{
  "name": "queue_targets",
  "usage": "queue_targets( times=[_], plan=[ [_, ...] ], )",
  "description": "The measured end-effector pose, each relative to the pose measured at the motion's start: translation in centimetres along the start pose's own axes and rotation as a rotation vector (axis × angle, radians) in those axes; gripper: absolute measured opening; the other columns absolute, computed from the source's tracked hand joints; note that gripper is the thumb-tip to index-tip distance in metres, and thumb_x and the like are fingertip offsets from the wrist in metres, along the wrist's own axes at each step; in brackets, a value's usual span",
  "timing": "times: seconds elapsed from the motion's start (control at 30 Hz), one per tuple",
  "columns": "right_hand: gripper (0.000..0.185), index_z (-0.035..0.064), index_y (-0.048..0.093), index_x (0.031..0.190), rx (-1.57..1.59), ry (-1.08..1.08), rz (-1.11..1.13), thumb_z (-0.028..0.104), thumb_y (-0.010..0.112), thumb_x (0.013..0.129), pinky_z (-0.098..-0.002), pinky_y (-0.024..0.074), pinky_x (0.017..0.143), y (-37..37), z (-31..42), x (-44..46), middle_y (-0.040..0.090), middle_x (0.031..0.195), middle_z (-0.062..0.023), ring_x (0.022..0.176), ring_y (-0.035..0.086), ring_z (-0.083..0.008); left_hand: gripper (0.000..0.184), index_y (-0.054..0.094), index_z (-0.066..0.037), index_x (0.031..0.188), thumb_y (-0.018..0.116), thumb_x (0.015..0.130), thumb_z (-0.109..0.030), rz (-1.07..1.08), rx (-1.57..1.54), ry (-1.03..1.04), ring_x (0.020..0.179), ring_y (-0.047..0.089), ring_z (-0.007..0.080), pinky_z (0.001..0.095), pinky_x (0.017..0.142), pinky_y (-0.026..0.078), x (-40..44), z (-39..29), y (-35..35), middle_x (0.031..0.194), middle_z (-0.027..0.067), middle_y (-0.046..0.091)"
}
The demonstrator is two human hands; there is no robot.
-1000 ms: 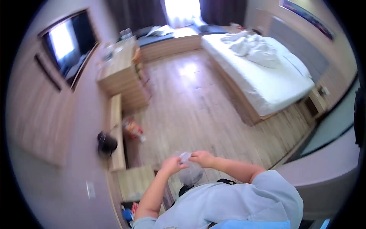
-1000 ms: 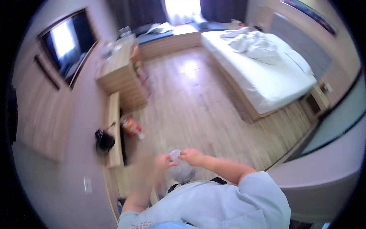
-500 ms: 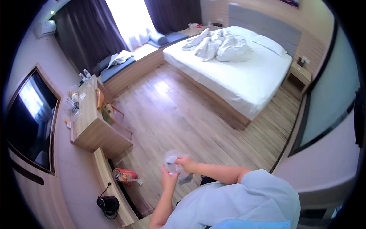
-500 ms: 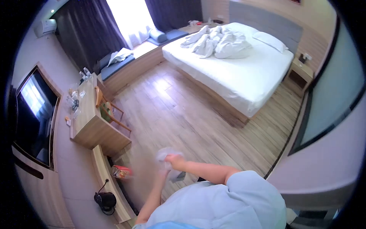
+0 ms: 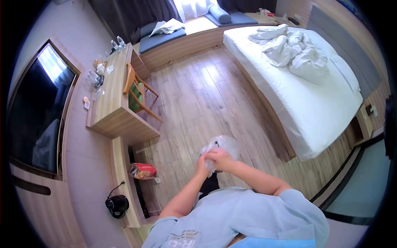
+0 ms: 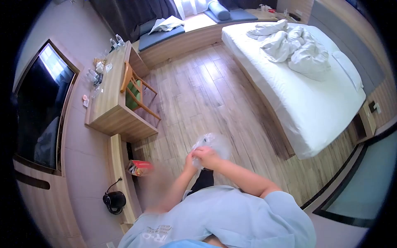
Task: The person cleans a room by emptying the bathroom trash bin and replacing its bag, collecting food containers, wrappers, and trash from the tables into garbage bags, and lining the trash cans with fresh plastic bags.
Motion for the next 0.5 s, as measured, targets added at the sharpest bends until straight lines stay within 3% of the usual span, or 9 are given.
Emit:
queue_targets(
  times=[0.17,0.23,0.27,0.33,0.4,0.5],
  plan=[
    [0.025,0.0080,0.060,0.087,-0.087,-0.048,-0.005,0.001,0.057,0.064,-0.0381,0.0444,0.073,-2.2,-7.0,9.2,0.060,0.087,-0.0094,0.081,0.057,-0.0290,0.030,0.059,-0.006,0.100,0.060,0.072,-0.019,-0.016,-0.094,-0.039,0.089,0.059,0.0242,0.0334,0.075,0.045,12.0,3.1,-0.2,0.093,0.0134,0.062],
    [0.023,0.0087,0.060,0.092,-0.197,-0.017,-0.022,0.005,0.059,0.069,-0.0385,0.0440,0.075,-5.4,-8.9,13.5,0.060,0.087,-0.0105,0.082,0.057,-0.0285,0.027,0.060,-0.006,0.095,0.059,0.071,-0.020,0.027,0.151,-0.172,0.083,0.060,0.0256,0.0349,0.071,0.046,18.3,5.2,-0.8,0.087,0.0140,0.063],
    [0.023,0.0087,0.060,0.092,-0.226,-0.006,-0.014,0.005,0.059,0.069,-0.0385,0.0440,0.075,-7.0,-10.6,15.0,0.060,0.087,-0.0105,0.082,0.057,-0.0285,0.025,0.061,-0.008,0.093,0.059,0.071,-0.020,0.076,0.094,-0.082,0.077,0.061,0.0280,0.0374,0.067,0.046,20.7,4.5,-2.0,0.081,0.0137,0.063],
    [0.023,0.0086,0.059,0.098,-0.200,0.151,-0.057,0.011,0.059,0.075,-0.0378,0.0445,0.075,-10.4,-14.9,17.3,0.060,0.088,-0.0113,0.083,0.056,-0.0285,0.026,0.062,-0.010,0.093,0.059,0.069,-0.020,-0.048,0.083,-0.062,0.075,0.061,0.0304,0.0388,0.065,0.046,25.7,7.4,-3.3,0.078,0.0138,0.063],
    [0.023,0.0072,0.060,0.098,-0.185,0.308,-0.111,0.016,0.059,0.077,-0.0353,0.0459,0.074,-13.1,-22.2,16.8,0.061,0.089,-0.0115,0.081,0.057,-0.0272,0.026,0.062,-0.012,0.093,0.060,0.068,-0.019,-0.027,0.219,-0.036,0.076,0.060,0.0315,0.0393,0.065,0.047,30.0,6.8,-5.9,0.079,0.0142,0.063],
    [0.021,0.0053,0.061,0.092,-0.191,0.819,-0.212,0.019,0.059,0.077,-0.0312,0.0476,0.069,-17.4,-31.3,12.8,0.062,0.085,-0.0126,0.076,0.060,-0.0236,0.026,0.062,-0.012,0.093,0.059,0.067,-0.016,-0.099,0.337,-0.194,0.075,0.059,0.0330,0.0393,0.067,0.047,36.6,13.6,-7.3,0.079,0.0149,0.062]
  ],
)
Point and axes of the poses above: each hand's wrist, its own x-axis towards the middle knuckle, its own y-axis out of the palm, z = x × y, the point moved 3 cm from there along x, towards the middle knuckle
